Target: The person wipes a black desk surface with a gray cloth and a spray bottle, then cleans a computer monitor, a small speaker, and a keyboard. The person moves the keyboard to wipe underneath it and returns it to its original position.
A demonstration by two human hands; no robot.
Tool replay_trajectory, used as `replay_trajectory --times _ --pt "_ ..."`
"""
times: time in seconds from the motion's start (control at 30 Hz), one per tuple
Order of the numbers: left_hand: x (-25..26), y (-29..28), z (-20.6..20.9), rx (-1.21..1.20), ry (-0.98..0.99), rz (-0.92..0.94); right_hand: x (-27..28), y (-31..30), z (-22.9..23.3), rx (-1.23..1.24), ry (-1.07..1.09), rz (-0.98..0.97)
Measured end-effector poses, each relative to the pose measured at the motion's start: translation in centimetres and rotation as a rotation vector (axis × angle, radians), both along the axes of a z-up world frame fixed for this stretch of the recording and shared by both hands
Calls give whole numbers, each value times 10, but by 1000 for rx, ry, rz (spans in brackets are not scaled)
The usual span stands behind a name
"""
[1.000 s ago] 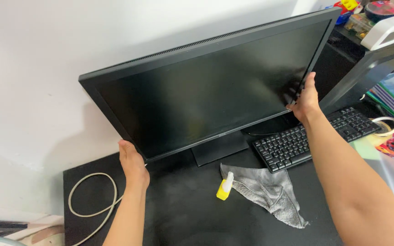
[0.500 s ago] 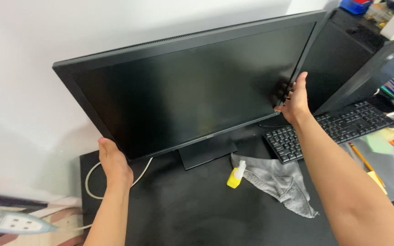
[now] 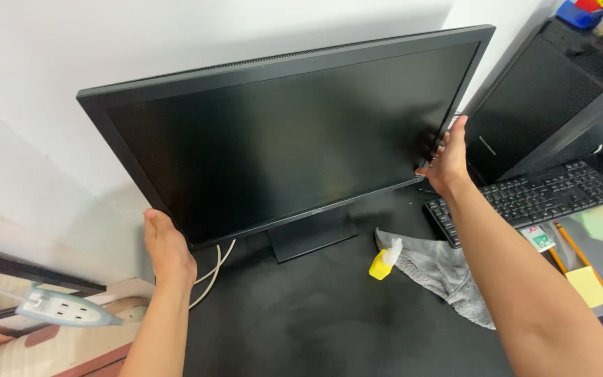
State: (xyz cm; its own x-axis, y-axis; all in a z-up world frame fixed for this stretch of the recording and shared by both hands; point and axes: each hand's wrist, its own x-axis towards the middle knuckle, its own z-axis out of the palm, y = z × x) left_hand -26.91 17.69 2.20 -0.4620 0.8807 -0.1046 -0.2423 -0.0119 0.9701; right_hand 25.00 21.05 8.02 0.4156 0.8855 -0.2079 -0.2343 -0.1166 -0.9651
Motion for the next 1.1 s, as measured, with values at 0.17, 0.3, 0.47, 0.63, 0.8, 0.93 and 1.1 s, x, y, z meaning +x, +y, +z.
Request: replay_trajectory --times 0.17,0.3,0.47,0.63,0.8,0.93,1.1 --pt "-12 0 -5 66 25 -13 -7 -6 -4 14 -4 12" --pt "-13 1 1 48 37 31 -14 -5 -2 15 -10 47" --pt "-13 5 -19 13 70 69 -22 -10 -3 -1 -13 5" --pt "-2 -23 5 -25 62 22 -23 -22 -16 -3 -90 -6" --pt "16 -40 1 166 311 29 -15 -56 -36 -54 -208 -12" --pt "53 -68 -26 89 381 78 -18 -109 -37 -73 -279 -10" --pt "120 -120 -29 80 501 -301 -16 -183 -73 -180 -302 -45"
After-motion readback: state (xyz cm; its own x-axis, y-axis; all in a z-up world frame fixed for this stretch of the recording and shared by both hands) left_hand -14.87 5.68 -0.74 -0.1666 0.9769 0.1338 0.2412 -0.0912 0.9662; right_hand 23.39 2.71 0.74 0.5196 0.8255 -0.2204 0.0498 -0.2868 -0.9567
